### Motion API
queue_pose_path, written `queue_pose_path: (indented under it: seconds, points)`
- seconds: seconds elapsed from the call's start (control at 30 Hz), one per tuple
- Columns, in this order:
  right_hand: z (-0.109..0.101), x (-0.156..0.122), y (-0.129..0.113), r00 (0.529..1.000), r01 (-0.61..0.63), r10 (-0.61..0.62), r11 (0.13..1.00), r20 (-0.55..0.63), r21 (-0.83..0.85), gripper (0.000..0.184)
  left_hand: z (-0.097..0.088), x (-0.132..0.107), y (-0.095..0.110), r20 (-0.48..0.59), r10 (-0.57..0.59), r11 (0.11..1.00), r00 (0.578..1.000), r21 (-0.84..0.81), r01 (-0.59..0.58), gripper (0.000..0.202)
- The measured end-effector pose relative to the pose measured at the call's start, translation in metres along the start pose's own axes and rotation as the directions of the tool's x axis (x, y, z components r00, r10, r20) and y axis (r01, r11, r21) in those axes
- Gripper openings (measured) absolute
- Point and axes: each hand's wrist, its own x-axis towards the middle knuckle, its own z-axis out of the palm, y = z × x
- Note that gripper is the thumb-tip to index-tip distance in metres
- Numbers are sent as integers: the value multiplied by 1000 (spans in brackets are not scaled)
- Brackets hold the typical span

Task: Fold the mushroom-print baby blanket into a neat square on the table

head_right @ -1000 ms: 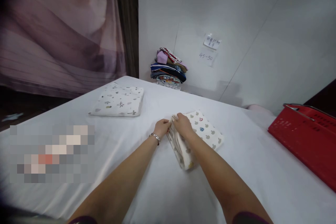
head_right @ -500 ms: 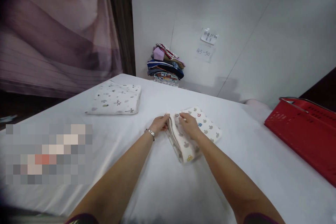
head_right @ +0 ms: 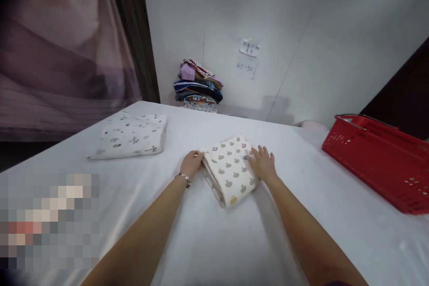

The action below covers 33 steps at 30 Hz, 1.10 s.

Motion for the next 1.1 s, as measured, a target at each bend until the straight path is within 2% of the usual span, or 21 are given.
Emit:
queue_pose_path:
  seconds: [0.07, 0.13, 0.2, 0.3, 0.37, 0.53, 0.6, 0.73, 0.87, 1.0, 1.1]
  points:
    - [1, 2, 14, 997, -71, 69, 995, 21, 74, 47, -3, -3, 2, -45, 45, 997, 998, 60, -42, 31]
    - [3, 3, 25, 993, -100, 87, 980, 81, 173, 48, -5, -4, 3, -76, 81, 989, 994, 130, -70, 38]
    - [5, 3, 33, 991, -127, 110, 951, 73, 281, 54, -7, -3, 3, -91, 88, 984, 992, 165, -72, 46]
    - [4, 0, 41, 968, -226, 251, 866, 3, 446, 61, -9, 2, 1, -76, 43, 992, 996, 120, -33, 52]
    - [2, -3, 46, 942, -297, 336, 812, 13, 503, 61, -10, 6, 0, -53, 19, 996, 998, 85, -14, 56]
    - [-3, -1, 54, 937, -333, 337, 785, 92, 522, 55, -7, 11, -1, 23, -65, 997, 998, -48, 66, 75]
    - [-6, 3, 53, 936, -346, 322, 784, 139, 515, 55, -4, 12, 0, 34, -87, 992, 996, -86, 89, 73]
    - [-12, 8, 49, 927, -373, 326, 768, 183, 520, 60, -3, 12, 2, 46, -89, 987, 995, -131, 94, 54]
    - [-16, 4, 48, 912, -405, 353, 705, 207, 582, 73, -5, 9, 5, 83, -75, 976, 994, -200, 90, 40]
    - [-12, -1, 53, 876, -472, 417, 638, 242, 608, 85, -1, 4, 9, 114, -79, 951, 990, -291, 109, 44]
    - [-8, -2, 56, 869, -485, 418, 614, 264, 623, 82, 2, 1, 12, 103, -99, 923, 990, -362, 130, 57]
